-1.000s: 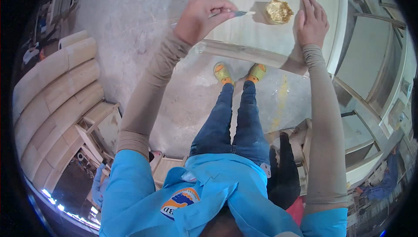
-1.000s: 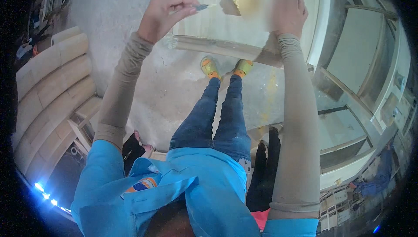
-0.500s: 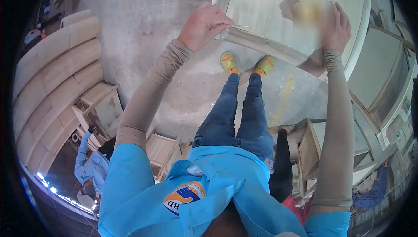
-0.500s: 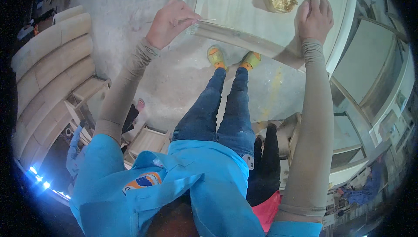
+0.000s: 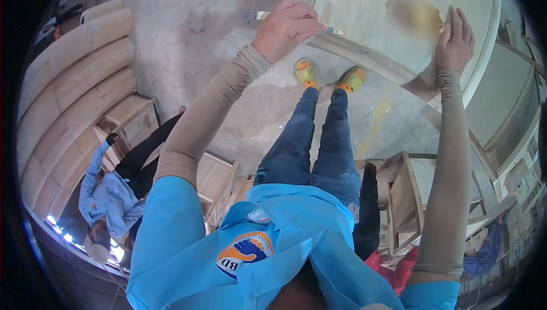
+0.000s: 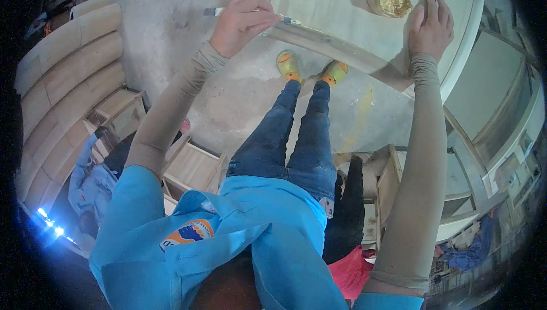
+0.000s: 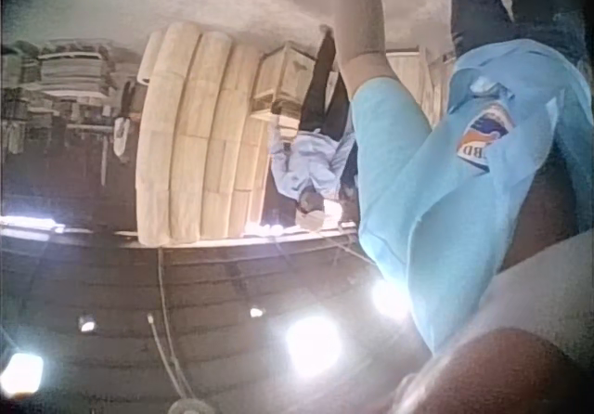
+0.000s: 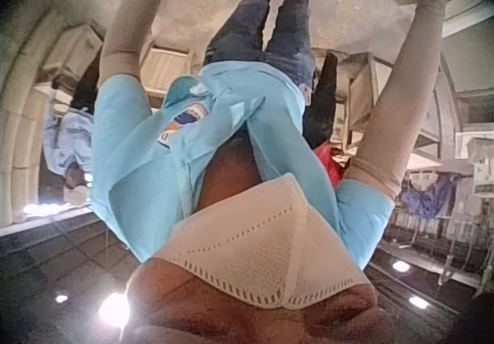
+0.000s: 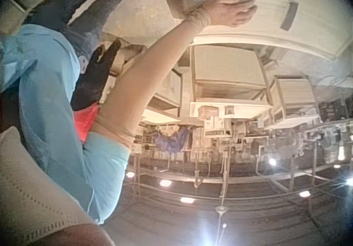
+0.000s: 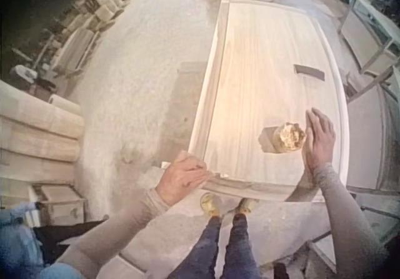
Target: The person uses a putty knife to apply a yellowish filler substance into the seams of a wooden furniture frame. They repeatedly scoop the filler from a small container held in the left hand and smooth it into the joints with the tool in the right hand.
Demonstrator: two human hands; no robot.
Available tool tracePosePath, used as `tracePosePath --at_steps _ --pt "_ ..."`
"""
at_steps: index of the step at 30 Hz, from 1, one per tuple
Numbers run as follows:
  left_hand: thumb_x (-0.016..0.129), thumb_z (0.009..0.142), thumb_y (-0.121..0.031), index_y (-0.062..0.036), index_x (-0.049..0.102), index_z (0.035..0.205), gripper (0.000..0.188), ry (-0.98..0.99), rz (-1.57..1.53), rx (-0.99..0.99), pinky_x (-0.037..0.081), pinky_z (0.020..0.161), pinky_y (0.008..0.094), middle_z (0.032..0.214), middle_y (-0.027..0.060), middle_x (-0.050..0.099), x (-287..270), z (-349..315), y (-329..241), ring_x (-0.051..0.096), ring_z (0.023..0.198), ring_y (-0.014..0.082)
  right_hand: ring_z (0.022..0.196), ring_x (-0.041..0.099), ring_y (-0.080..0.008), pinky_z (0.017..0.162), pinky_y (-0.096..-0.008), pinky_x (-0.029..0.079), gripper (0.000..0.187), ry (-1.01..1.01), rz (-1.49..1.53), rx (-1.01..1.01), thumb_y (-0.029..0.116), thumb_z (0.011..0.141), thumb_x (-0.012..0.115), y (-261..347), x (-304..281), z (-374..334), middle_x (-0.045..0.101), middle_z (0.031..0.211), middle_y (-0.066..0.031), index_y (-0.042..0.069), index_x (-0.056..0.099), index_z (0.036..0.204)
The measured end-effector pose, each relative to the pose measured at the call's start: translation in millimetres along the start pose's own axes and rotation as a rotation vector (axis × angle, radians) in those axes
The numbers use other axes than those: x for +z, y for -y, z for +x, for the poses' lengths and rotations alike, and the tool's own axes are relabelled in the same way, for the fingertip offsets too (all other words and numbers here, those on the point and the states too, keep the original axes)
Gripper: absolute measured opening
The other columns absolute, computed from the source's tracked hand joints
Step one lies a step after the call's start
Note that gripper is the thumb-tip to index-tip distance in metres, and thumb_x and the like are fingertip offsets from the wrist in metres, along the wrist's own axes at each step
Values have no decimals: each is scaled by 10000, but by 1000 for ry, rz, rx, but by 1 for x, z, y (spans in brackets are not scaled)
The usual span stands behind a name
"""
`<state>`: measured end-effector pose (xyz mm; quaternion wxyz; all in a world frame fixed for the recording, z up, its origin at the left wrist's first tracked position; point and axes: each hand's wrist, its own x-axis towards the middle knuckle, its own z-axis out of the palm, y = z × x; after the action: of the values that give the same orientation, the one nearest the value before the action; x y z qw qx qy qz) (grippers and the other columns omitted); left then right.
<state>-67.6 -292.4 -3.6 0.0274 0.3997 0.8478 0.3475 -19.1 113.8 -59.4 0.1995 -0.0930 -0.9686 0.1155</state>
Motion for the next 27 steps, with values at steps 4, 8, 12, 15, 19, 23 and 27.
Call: tracePosePath --at_steps 4,8,12,15,19,23,27 --pt "792 775 -102 -154 794 995 225 -1 19 63 506 807 349 952 -1 678 6 -2 4 575 901 229 1380 475 -257 1151 -486 355 464 1 20 -12 340 982 505 -4 0 1 536 1485 30 339 558 1443" --pt "779 776 -106 -126 782 988 212 70 103 136 511 821 347 956 8 666 7 -4 8 569 916 239 1386 468 -262 1154 -486 354 463 8 8 -16 339 983 505 -2 0 2 533 1488 31 333 557 1443" --pt "763 805 -120 -104 770 991 187 180 59 170 505 836 351 958 21 651 -4 8 9 565 935 248 1387 464 -270 1160 -484 346 463 15 4 1 338 987 506 0 -1 1 529 1492 27 334 553 1448" --pt "746 838 -127 -96 767 995 161 161 -34 94 500 843 358 962 29 648 -8 12 4 566 936 248 1384 466 -275 1165 -484 337 462 12 2 -3 339 992 506 0 -1 1 528 1493 23 336 549 1452" --pt "732 862 -120 -95 763 991 134 196 -54 53 500 836 363 964 41 646 -3 12 5 571 943 252 1389 460 -267 1171 -476 328 464 12 13 -5 338 994 503 -1 -2 2 529 1489 25 339 543 1457" --pt "736 858 -117 -97 762 989 134 218 -68 37 502 838 368 953 46 644 -7 18 1 573 945 255 1394 454 -260 1177 -470 317 467 14 29 -1 337 994 504 0 -2 1 529 1488 28 341 539 1460" --pt "740 852 -114 -93 758 996 146 270 -73 25 501 840 378 948 44 640 -5 16 0 569 941 255 1393 455 -258 1180 -468 311 468 19 22 22 343 993 503 5 -3 0 526 1491 28 343 540 1459"
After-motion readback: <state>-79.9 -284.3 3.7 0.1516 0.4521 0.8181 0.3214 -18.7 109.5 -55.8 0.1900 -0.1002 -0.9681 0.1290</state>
